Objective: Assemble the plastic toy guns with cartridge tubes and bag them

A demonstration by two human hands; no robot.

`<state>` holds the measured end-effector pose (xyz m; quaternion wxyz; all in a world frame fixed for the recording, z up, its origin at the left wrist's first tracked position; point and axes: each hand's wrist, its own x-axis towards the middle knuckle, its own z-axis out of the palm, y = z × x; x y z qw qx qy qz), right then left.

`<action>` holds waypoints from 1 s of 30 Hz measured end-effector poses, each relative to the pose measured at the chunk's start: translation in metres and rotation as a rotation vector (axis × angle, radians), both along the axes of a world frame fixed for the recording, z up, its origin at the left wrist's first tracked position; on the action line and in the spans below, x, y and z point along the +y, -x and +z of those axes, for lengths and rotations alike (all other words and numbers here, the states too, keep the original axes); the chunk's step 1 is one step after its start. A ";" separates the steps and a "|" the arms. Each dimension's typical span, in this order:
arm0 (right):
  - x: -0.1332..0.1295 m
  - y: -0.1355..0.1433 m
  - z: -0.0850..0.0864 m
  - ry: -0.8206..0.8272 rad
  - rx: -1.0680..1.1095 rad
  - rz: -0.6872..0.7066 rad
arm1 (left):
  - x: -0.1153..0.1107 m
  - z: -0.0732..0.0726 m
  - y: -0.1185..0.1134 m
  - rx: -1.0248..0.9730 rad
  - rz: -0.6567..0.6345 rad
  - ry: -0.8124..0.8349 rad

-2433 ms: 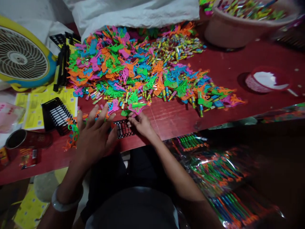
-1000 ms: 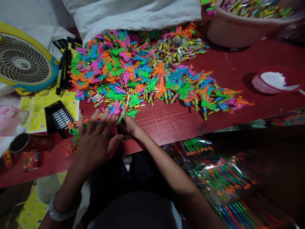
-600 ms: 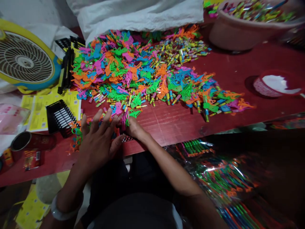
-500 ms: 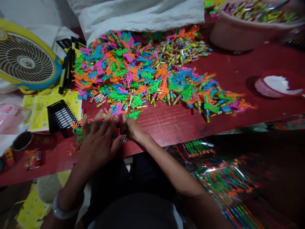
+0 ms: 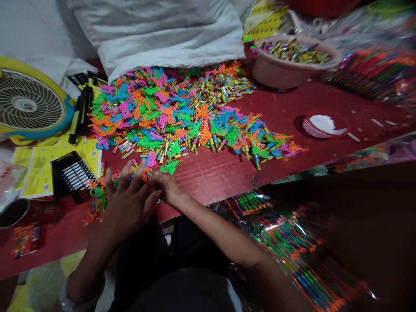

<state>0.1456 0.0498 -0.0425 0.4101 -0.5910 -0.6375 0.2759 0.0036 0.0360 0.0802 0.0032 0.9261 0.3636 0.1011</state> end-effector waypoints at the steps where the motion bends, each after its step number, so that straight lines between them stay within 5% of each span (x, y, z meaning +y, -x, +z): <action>1: -0.001 -0.003 0.004 -0.030 -0.020 0.023 | 0.001 -0.002 0.001 -0.006 0.001 -0.017; 5: -0.016 -0.049 0.019 -0.124 -0.080 -0.113 | 0.003 -0.008 0.003 -0.030 0.008 -0.075; 11: -0.059 -0.209 0.041 -0.038 -0.267 -0.984 | 0.001 -0.010 0.001 -0.061 0.016 -0.075; 13: -0.063 -0.238 0.041 0.163 -0.387 -1.078 | 0.001 -0.010 0.001 -0.063 0.022 -0.083; 16: -0.060 -0.239 0.030 0.272 -0.437 -0.993 | -0.001 -0.009 0.000 -0.062 0.029 -0.080; 21: -0.066 -0.211 0.011 0.155 -0.322 -0.883 | -0.002 -0.003 -0.003 -0.061 0.045 -0.048; 30: -0.105 -0.227 0.035 0.117 -0.399 -0.958 | -0.001 -0.004 -0.002 -0.088 0.048 -0.001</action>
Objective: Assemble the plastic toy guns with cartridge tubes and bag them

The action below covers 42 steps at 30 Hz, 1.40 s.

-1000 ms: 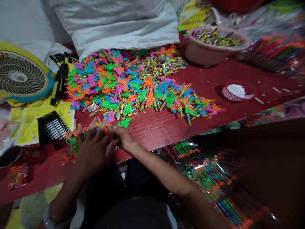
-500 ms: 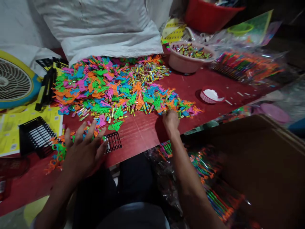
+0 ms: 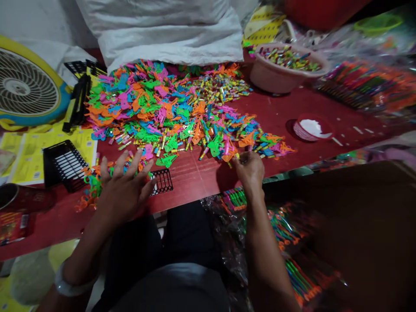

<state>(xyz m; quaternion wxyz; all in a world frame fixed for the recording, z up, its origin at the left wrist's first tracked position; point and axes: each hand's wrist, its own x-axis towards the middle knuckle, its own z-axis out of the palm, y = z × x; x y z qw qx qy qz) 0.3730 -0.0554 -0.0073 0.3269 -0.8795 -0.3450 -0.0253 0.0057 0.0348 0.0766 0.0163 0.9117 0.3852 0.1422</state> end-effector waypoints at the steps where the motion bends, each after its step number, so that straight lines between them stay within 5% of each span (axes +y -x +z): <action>1: -0.002 0.003 0.002 0.016 0.016 0.020 | 0.000 0.001 0.000 0.000 0.008 0.009; 5: -0.007 0.024 0.001 0.027 0.042 0.077 | -0.001 0.004 -0.003 0.023 0.022 0.043; 10: 0.001 0.067 -0.002 -0.162 0.069 0.135 | 0.000 0.005 -0.003 0.068 0.023 0.047; 17: 0.024 0.182 -0.018 -0.150 0.824 0.721 | 0.000 0.009 -0.001 0.115 0.003 0.060; 20: 0.026 0.214 -0.030 -0.189 0.968 0.819 | 0.001 0.010 0.000 0.120 -0.008 0.068; 29: 0.027 0.226 -0.026 -0.058 0.431 0.855 | 0.000 0.008 0.001 0.113 -0.036 0.073; 34: 0.025 0.230 -0.024 0.126 0.303 0.880 | 0.000 0.008 0.002 0.114 -0.034 0.088; 42: 0.029 0.228 -0.029 0.166 0.201 0.900 | 0.002 0.008 0.000 0.136 0.007 0.116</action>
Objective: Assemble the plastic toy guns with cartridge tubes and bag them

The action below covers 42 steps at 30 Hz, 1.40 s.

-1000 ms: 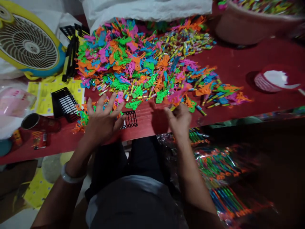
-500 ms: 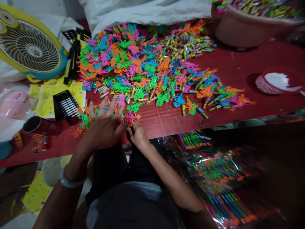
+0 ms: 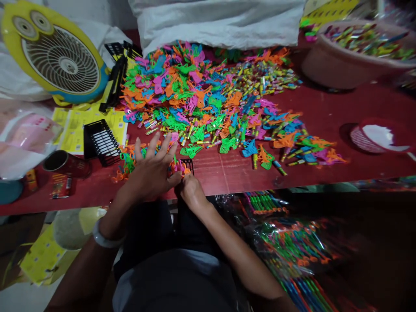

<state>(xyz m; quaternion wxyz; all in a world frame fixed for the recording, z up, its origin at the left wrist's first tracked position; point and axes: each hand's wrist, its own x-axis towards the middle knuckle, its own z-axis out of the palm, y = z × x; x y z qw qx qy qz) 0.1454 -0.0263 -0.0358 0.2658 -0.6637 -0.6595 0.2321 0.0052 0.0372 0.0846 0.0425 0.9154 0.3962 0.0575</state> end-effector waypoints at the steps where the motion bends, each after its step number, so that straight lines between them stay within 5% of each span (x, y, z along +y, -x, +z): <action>1: 0.000 0.000 0.001 0.007 -0.024 0.001 | 0.001 0.000 0.000 0.001 -0.005 0.002; 14: 0.003 0.002 0.014 0.210 -0.044 0.034 | -0.005 -0.001 -0.006 -0.059 0.019 -0.042; 21: -0.002 -0.004 0.006 0.020 0.203 0.039 | -0.005 -0.001 0.003 -0.011 -0.021 -0.067; 35: 0.009 0.002 0.012 -0.145 0.255 0.207 | -0.004 0.004 -0.005 0.148 0.059 -0.123; 42: 0.014 -0.003 0.011 -0.167 0.272 0.227 | 0.001 0.006 -0.001 0.154 -0.081 -0.096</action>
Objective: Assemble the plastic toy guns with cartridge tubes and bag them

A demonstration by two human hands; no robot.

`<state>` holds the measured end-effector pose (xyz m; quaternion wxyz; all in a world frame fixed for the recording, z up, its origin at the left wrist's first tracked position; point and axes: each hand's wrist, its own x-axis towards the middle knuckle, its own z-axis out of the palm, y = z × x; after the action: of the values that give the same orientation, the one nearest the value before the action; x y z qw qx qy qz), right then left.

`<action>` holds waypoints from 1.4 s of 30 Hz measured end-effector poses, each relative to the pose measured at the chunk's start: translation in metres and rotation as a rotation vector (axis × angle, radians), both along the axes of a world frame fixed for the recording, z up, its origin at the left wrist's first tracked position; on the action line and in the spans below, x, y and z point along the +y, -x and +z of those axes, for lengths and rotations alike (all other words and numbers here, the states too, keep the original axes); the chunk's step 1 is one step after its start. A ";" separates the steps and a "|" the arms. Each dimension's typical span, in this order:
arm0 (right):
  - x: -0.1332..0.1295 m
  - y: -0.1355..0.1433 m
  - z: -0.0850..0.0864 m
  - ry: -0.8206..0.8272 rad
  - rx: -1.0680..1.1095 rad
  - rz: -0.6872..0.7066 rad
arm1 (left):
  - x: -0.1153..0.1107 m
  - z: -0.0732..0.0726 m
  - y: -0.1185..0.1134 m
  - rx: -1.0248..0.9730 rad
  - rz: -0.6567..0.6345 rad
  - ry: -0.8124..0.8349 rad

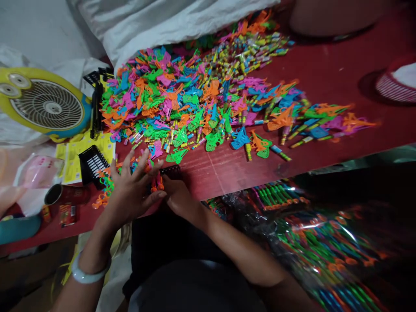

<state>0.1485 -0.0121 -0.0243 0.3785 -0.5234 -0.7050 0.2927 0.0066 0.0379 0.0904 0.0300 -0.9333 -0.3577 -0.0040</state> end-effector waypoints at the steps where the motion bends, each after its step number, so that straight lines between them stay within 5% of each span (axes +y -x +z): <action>1: 0.001 -0.001 -0.001 -0.001 -0.001 0.005 | 0.000 0.000 0.000 -0.004 -0.013 -0.003; 8: -0.008 -0.004 -0.005 0.007 0.121 -0.110 | -0.004 -0.006 0.003 -0.101 0.011 -0.053; 12: -0.013 -0.047 0.010 -0.008 0.162 -0.204 | -0.005 -0.009 0.003 -0.161 0.022 -0.034; 14: 0.000 -0.086 0.024 -0.037 0.101 -0.416 | -0.005 -0.010 0.002 -0.190 0.025 -0.028; 16: 0.021 -0.129 0.039 -0.040 -0.056 -0.773 | -0.005 -0.012 0.001 -0.220 0.032 -0.023; 18: 0.045 -0.165 0.051 0.104 -0.225 -1.002 | -0.005 -0.014 0.001 -0.249 0.038 -0.019; 21: 0.068 -0.194 0.055 0.338 -0.394 -0.901 | -0.006 -0.016 0.001 -0.274 0.042 -0.031; 25: 0.059 -0.189 0.031 0.152 -0.283 -0.917 | -0.007 -0.013 0.004 -0.250 0.056 -0.015; 29: 0.028 -0.153 0.004 -0.010 0.086 -0.835 | -0.006 -0.010 0.007 -0.209 0.069 0.023; 32: 0.019 -0.121 -0.003 -0.037 0.089 -0.683 | -0.005 -0.008 0.008 -0.206 0.055 0.030; 35: 0.027 -0.094 -0.005 -0.040 0.115 -0.591 | -0.003 -0.007 0.010 -0.205 0.026 0.033; 42: 0.068 -0.036 -0.032 0.012 0.405 -0.039 | -0.001 -0.004 0.015 -0.173 -0.018 0.033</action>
<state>0.1848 0.0561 -0.0565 0.5150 -0.4695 -0.6026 0.3888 -0.0085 0.0366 0.0866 -0.0162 -0.9331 -0.3504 -0.0789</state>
